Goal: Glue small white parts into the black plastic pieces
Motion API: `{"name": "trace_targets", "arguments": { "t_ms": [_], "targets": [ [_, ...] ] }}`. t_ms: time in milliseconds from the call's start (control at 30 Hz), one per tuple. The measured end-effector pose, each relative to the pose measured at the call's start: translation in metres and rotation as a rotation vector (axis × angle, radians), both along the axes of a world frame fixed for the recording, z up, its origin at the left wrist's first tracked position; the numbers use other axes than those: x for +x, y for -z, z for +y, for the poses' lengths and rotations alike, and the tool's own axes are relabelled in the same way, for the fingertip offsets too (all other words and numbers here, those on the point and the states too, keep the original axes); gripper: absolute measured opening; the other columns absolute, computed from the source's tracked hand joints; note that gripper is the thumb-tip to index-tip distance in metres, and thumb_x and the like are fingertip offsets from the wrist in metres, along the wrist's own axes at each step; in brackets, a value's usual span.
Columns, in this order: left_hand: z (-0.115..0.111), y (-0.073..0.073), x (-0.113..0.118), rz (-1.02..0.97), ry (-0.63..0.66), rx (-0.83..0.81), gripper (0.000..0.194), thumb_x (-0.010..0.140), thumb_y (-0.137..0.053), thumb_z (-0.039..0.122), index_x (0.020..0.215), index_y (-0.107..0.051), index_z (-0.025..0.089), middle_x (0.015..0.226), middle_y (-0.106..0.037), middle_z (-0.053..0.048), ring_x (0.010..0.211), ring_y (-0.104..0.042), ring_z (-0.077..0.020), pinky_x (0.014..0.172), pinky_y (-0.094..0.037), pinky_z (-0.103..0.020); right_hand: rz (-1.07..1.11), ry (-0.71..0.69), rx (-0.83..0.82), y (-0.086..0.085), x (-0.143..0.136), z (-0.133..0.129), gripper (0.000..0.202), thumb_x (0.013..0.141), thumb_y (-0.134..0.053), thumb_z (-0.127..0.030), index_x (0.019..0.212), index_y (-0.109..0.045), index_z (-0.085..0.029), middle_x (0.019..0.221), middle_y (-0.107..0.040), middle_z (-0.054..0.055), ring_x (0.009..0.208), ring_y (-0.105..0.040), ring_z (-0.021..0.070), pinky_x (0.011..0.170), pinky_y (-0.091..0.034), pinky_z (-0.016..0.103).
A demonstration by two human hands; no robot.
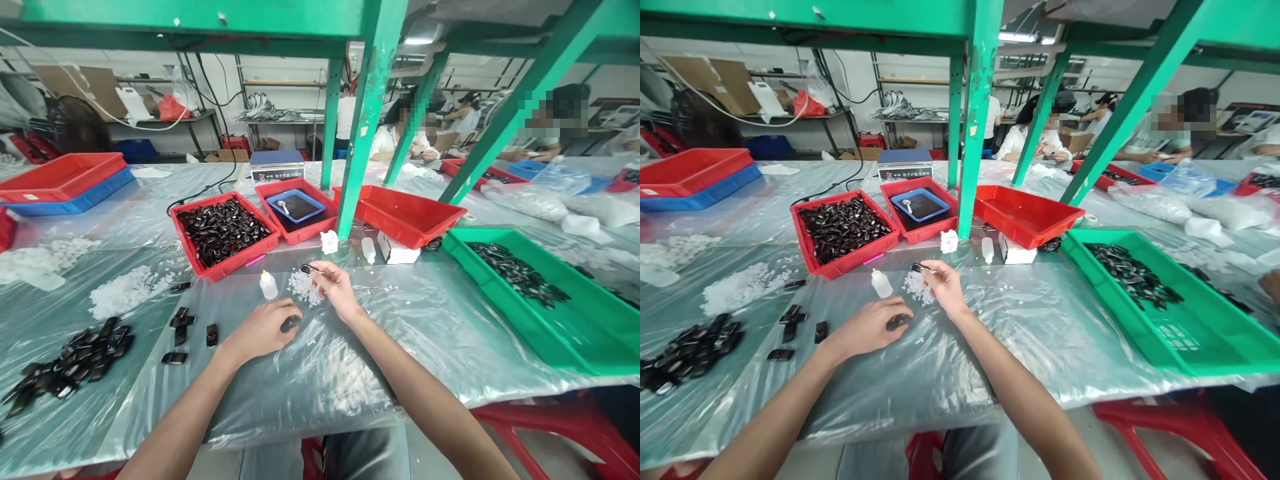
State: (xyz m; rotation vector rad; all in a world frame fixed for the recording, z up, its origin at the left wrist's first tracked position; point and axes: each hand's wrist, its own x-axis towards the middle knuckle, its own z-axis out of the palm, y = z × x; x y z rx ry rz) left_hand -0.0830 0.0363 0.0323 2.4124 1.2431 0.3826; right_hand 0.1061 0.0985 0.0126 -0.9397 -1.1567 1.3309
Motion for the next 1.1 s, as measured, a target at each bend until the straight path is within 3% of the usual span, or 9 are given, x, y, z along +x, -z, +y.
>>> {"name": "trace_targets", "arguments": {
  "t_ms": [167,267,367,500,600,833,1000,1100],
  "targets": [
    [0.005,0.004,-0.009,0.001,-0.004,-0.083,0.018,0.088,-0.049,0.018,0.084,-0.066,0.022,0.087,-0.066,-0.003,0.073,-0.06,-0.0176,0.068,-0.041,-0.029,-0.024,-0.005,0.006,-0.001,0.0,-0.001,0.034,0.073,-0.079,-0.043,0.097,-0.072,-0.021,0.057,-0.059,-0.003,0.046,-0.045,0.0106,0.039,-0.034,0.023],
    [0.007,0.004,-0.009,-0.102,-0.024,-0.077,0.016,0.087,-0.053,0.019,0.079,-0.065,0.022,0.082,-0.065,-0.003,0.07,-0.06,-0.0173,0.068,-0.041,-0.029,-0.037,-0.026,0.012,-0.001,-0.001,-0.003,0.033,0.073,-0.079,-0.043,0.097,-0.072,-0.022,0.058,-0.061,-0.002,0.045,-0.044,0.0102,0.039,-0.033,0.023],
    [0.008,0.0,-0.006,-0.361,-0.123,-0.019,0.012,0.088,-0.057,0.024,0.083,-0.067,0.023,0.085,-0.068,-0.003,0.074,-0.061,-0.0174,0.067,-0.043,-0.028,-0.038,-0.063,0.014,-0.003,-0.004,-0.007,0.03,0.073,-0.08,-0.043,0.094,-0.072,-0.023,0.06,-0.061,-0.002,0.046,-0.046,0.0107,0.04,-0.034,0.023],
    [0.012,-0.001,-0.001,-0.792,-0.382,0.067,0.013,0.088,-0.063,0.033,0.087,-0.068,0.021,0.085,-0.07,-0.004,0.075,-0.061,-0.0164,0.066,-0.046,-0.027,-0.023,-0.123,0.013,-0.006,-0.011,-0.015,0.03,0.069,-0.083,-0.043,0.086,-0.07,-0.022,0.071,-0.063,0.001,0.058,-0.057,0.0146,0.041,-0.038,0.022],
    [0.015,0.004,0.002,-0.949,-0.465,0.053,0.019,0.085,-0.069,0.038,0.086,-0.069,0.019,0.086,-0.07,-0.004,0.077,-0.062,-0.016,0.068,-0.05,-0.027,-0.024,-0.168,0.004,-0.006,-0.015,-0.021,0.029,0.07,-0.083,-0.042,0.087,-0.07,-0.022,0.07,-0.062,0.0,0.061,-0.058,0.0151,0.041,-0.038,0.021],
    [0.017,0.013,0.006,-1.06,-0.486,-0.028,0.022,0.081,-0.074,0.04,0.085,-0.07,0.019,0.081,-0.069,-0.003,0.07,-0.062,-0.0148,0.06,-0.049,-0.025,0.002,-0.158,0.0,-0.002,-0.018,-0.023,0.031,0.068,-0.084,-0.043,0.085,-0.07,-0.021,0.069,-0.061,0.0,0.059,-0.056,0.0142,0.039,-0.036,0.021],
    [0.017,0.012,0.009,-1.052,-0.467,-0.016,0.022,0.078,-0.076,0.04,0.078,-0.07,0.018,0.086,-0.068,-0.005,0.07,-0.061,-0.0145,0.055,-0.048,-0.024,0.006,-0.085,0.011,-0.002,-0.019,-0.022,0.03,0.068,-0.084,-0.043,0.083,-0.071,-0.021,0.076,-0.065,0.003,0.059,-0.054,0.0142,0.039,-0.036,0.022],
    [0.016,0.011,0.011,-1.067,-0.517,-0.053,0.022,0.078,-0.076,0.04,0.08,-0.07,0.019,0.077,-0.067,-0.003,0.061,-0.057,-0.0128,0.051,-0.047,-0.024,0.001,-0.083,0.021,-0.002,-0.018,-0.021,0.031,0.067,-0.085,-0.044,0.083,-0.072,-0.021,0.076,-0.065,0.003,0.059,-0.054,0.0141,0.039,-0.036,0.022]
  ]
}}
